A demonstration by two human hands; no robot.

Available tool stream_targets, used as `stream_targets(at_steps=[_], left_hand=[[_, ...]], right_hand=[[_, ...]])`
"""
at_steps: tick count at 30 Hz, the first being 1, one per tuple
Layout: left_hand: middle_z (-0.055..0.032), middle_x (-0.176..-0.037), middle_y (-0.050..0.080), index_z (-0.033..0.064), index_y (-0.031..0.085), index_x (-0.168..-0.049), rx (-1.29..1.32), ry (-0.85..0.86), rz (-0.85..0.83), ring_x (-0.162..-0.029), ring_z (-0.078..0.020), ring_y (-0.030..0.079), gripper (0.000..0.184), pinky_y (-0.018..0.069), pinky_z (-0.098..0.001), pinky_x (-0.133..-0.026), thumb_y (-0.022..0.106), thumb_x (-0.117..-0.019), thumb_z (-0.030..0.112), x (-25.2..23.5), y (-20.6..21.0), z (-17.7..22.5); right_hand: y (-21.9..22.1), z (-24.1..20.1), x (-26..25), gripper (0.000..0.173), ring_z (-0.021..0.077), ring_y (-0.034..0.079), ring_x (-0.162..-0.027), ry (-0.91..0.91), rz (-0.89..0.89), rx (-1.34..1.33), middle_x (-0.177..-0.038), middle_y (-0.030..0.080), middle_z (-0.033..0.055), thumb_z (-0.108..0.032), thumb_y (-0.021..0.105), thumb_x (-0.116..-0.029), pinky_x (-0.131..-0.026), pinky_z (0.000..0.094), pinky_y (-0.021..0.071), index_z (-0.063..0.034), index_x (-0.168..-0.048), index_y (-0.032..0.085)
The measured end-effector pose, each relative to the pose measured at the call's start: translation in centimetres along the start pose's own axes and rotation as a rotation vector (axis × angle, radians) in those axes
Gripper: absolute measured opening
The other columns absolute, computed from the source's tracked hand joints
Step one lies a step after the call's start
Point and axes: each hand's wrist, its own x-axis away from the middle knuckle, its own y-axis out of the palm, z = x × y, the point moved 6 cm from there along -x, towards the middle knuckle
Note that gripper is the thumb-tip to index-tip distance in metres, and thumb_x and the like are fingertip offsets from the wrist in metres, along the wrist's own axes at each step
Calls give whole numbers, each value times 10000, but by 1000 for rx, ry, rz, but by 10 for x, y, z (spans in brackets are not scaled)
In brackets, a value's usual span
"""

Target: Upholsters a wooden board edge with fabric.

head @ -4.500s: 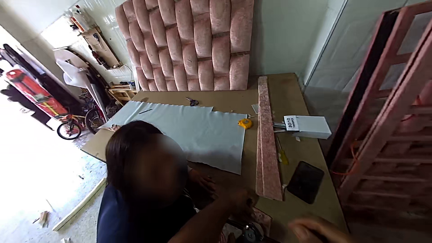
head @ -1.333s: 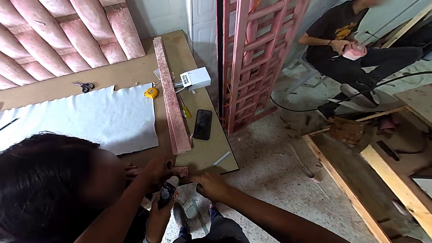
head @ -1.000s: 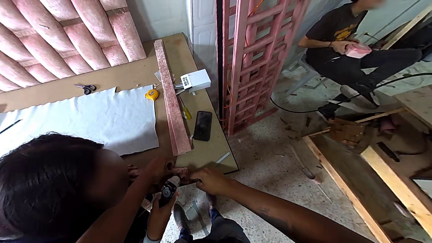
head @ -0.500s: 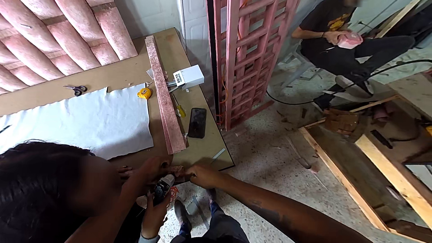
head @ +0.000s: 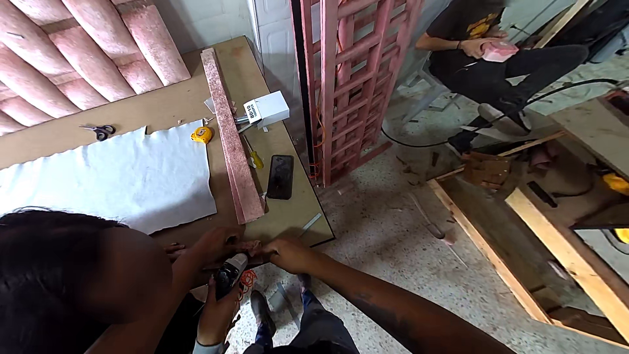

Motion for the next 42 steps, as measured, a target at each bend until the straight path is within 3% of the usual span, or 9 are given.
stream_targets(at_steps=[9, 12, 18, 23, 26, 30, 33, 37, 42], left_hand=[[-181, -1220, 671, 26, 650, -1253, -20, -13, -28, -1140, -343, 648, 333, 504, -529, -1025, 677, -976, 208, 19, -7, -2], [-180, -1229, 669, 27, 652, -1249, 17, -10, -1, -1155, -344, 644, 328, 496, -529, -1041, 682, -972, 201, 19, -8, -9], [-101, -1305, 612, 127, 674, -1243, -12, 71, 17, -1250, -271, 573, 588, 479, -495, -1082, 828, -816, 501, -2, 21, -57], [-97, -1256, 641, 110, 716, -1167, -2, 10, 84, -1215, -281, 595, 330, 479, -499, -1074, 747, -921, 328, -7, 27, -63], [-194, -1258, 657, 20, 699, -1182, -8, 1, 102, -1184, -371, 626, 261, 497, -552, -1033, 653, -994, 196, 27, -4, -15], [-254, -1411, 573, -85, 601, -1307, 282, -308, 80, -1357, -347, 526, 306, 380, -422, -1156, 566, -1035, 51, 109, -57, 91], [-187, -1376, 617, -74, 572, -1358, 697, -543, 202, -1259, -131, 579, 393, 379, -201, -1093, 631, -982, 27, 134, 33, 68], [-130, -1185, 687, -62, 592, -1284, 1142, -403, 644, -1089, -62, 653, 417, 511, -212, -994, 718, -900, 39, 113, 141, -5], [-137, -1215, 633, -61, 536, -1333, 1292, -458, 566, -1075, -36, 614, 337, 485, -154, -950, 558, -997, -45, 116, 125, 3]], right_hand=[[-3, -1, -2, 333, 312, 677, -1100, 17, -20, 6, -1147, 721, 125, -219, 458, -1037, -934, 596, 513, -162, -1247, 710], [-4, 0, -3, 399, 274, 654, -1200, 19, -28, -7, -1263, 708, 83, -203, 450, -1039, -1008, 576, 500, -252, -1366, 673], [-5, 0, -8, 422, 250, 656, -1196, 10, -46, -44, -1281, 703, 69, -190, 429, -1053, -1023, 548, 503, -302, -1393, 652], [-3, 2, -10, 429, 264, 657, -1184, 34, -65, -29, -1281, 699, 80, -213, 431, -1048, -1014, 555, 502, -310, -1414, 634], [-4, -7, -6, 436, 272, 650, -1216, 35, -75, 51, -1306, 694, 77, -220, 438, -1040, -1027, 575, 494, -301, -1425, 624], [1, -47, -8, 365, 332, 664, -1138, 4, -172, 120, -1208, 702, 146, -222, 471, -1035, -955, 605, 501, -159, -1336, 667], [22, -61, -27, 294, 387, 654, -1046, -4, -283, 111, -1092, 671, 212, -238, 493, -1036, -879, 623, 498, -30, -1163, 658], [29, -60, -48, 315, 377, 649, -1080, 49, -295, 36, -1140, 673, 216, -221, 492, -1026, -911, 626, 492, -37, -1218, 661], [-5, -32, -11, 445, 277, 663, -1161, 115, -246, 39, -1281, 685, 127, -246, 436, -1057, -1001, 559, 507, -221, -1479, 575]])
